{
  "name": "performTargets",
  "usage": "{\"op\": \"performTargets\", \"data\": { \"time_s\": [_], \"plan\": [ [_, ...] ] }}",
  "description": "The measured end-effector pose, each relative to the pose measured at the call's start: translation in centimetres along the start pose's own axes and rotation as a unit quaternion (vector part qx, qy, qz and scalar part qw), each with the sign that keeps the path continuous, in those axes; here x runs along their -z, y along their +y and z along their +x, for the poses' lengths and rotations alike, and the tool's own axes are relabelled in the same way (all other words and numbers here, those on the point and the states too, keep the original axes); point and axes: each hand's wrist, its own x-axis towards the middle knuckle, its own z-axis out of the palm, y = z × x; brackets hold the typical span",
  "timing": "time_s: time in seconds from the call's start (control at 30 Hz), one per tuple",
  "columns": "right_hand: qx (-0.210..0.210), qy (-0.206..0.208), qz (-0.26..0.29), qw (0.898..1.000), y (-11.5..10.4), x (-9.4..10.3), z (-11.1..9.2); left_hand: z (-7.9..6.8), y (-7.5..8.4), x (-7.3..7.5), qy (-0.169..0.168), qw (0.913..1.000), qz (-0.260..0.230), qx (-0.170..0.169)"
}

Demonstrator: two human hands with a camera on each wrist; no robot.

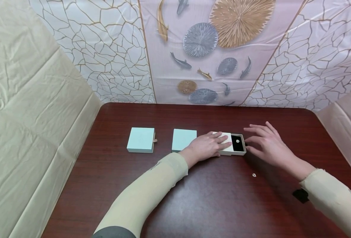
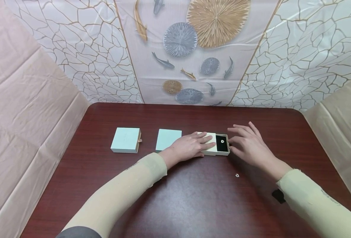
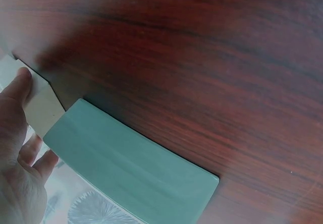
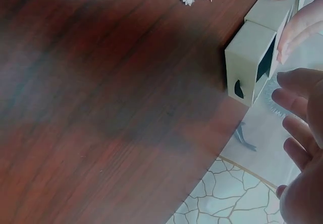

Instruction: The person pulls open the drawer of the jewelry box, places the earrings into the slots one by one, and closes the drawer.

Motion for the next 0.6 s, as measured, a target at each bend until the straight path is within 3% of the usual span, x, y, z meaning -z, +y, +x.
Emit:
{"op": "performTargets", "data": {
  "time_s": [0.6],
  "plan": [
    [-0.007,-0.007,0.020,1.000,-1.4,0.4,-4.5,0.0,0.0,0.0,0.005,1.0000,0.006,-0.002]
  ]
}}
